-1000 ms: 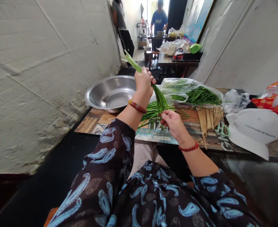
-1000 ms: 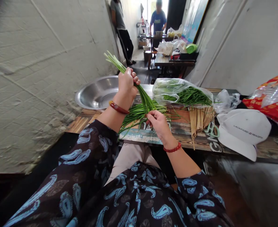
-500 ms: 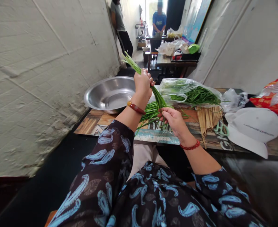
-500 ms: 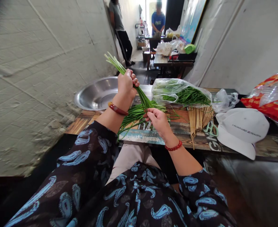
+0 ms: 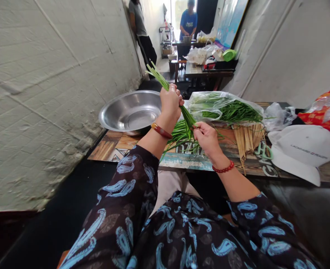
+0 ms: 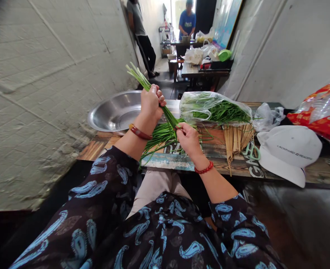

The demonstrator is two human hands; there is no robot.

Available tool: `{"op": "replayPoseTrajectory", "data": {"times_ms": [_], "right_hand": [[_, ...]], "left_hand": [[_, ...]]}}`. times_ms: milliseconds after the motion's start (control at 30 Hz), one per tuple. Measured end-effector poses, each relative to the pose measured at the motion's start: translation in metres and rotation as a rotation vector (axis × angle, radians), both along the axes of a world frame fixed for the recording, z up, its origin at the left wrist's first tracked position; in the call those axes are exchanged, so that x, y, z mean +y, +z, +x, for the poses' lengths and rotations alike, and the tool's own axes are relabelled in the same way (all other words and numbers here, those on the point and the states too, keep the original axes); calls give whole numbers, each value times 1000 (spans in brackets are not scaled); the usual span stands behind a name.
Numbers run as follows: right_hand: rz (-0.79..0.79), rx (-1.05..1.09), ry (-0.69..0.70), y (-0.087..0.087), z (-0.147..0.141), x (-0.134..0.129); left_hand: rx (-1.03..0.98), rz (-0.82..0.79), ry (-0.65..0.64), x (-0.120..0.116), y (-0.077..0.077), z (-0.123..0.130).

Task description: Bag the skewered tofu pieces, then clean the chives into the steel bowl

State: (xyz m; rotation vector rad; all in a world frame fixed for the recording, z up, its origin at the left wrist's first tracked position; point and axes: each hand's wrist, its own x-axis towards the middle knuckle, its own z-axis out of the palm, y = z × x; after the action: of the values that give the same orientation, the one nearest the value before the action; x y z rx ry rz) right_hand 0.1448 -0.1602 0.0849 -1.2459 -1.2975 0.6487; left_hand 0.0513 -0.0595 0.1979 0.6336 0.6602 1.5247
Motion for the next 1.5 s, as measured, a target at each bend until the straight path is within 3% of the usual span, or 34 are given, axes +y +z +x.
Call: {"op": "replayPoseTrajectory", "data": {"times_ms": [167,300,367,467,567,667,767,900,1000,1133,1400,1500], "right_hand": [[71,-415,-160,-6,44,-7],[99,-515,-93,-8,80,0],[99,-403,-29,-8,83,8],[35,-23,125,-5,70,17],[-142,315,426,-7,51,22],[-363,494,677,-15,41,18],[-459,613,744,-26,41,10],[-511,665,800,-35,49,0],[-518,592,804,-40,57,-5],[-489,397,758,-46,65,-9],[-243,-175,518,-51,68,-3],[-129,-400,368,-49,62,-2]], "left_hand": [[-39,-21,-59,7,0,-11],[-85,-55,-202,11,7,-21],[-104,-69,-252,10,11,-20],[-112,-87,-304,6,18,-15],[-100,-96,-319,3,24,-10],[-86,-80,-294,8,26,-11],[-42,-65,-297,26,19,-21],[2,12,-402,52,0,-35],[60,27,-323,56,-6,-39],[126,2,-177,50,-4,-40],[88,18,-143,48,-4,-51],[100,10,-134,45,-4,-55]]}}
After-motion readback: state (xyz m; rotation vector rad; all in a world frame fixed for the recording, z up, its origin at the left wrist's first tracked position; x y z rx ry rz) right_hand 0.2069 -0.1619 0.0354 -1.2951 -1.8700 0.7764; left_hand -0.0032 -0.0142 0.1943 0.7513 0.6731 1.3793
